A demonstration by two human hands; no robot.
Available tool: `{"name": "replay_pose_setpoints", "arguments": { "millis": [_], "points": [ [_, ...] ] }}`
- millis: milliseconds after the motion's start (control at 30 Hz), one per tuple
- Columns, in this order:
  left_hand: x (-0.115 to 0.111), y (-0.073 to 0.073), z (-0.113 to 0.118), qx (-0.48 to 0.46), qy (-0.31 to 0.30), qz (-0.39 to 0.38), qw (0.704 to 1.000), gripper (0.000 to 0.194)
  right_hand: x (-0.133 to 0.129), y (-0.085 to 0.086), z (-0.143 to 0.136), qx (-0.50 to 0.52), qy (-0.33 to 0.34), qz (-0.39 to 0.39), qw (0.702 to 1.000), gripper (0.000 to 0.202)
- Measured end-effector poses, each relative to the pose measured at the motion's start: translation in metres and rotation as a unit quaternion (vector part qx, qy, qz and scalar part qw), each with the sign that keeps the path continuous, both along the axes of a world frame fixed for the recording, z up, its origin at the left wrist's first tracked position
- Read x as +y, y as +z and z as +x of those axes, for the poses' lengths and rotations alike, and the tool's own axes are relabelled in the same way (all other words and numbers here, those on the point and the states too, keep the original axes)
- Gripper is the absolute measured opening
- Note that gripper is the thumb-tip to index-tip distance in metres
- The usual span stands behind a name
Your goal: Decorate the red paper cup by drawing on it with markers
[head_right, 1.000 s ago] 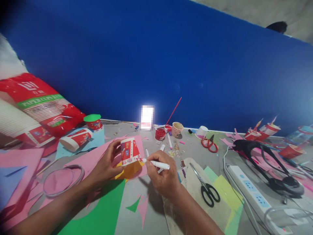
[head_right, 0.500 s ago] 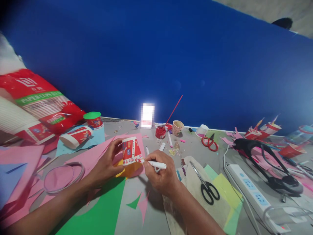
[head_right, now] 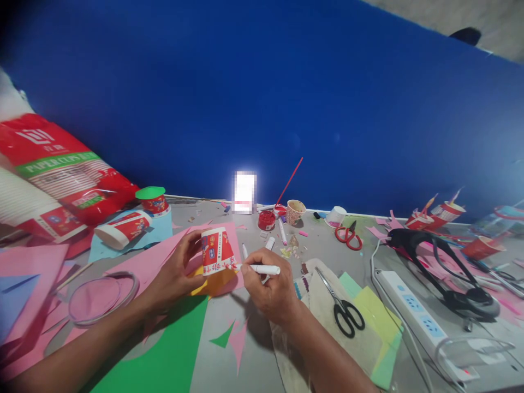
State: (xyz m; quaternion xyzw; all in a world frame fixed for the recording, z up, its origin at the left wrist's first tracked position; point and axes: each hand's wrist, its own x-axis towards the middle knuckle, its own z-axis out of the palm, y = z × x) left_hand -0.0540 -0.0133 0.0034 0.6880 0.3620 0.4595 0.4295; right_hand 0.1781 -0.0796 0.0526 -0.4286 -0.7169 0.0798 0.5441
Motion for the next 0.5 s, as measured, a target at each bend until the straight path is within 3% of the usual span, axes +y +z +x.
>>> {"name": "replay_pose_setpoints", "arguments": {
  "millis": [200,367,500],
  "points": [
    [-0.001,0.001,-0.001,0.005,0.010,-0.011,1.000,0.081,0.002,-0.006,0.005,0.074,-0.010,0.003,0.997,0.012],
    [-0.002,0.001,0.001,-0.049,-0.029,-0.038,0.998,0.086,0.007,-0.009,0.001,-0.021,-0.010,0.029,0.999,0.012],
    [-0.004,-0.001,0.006,-0.103,-0.083,-0.061,0.989,0.087,0.008,-0.015,-0.004,-0.041,-0.008,0.041,0.998,0.014]
  ]
}}
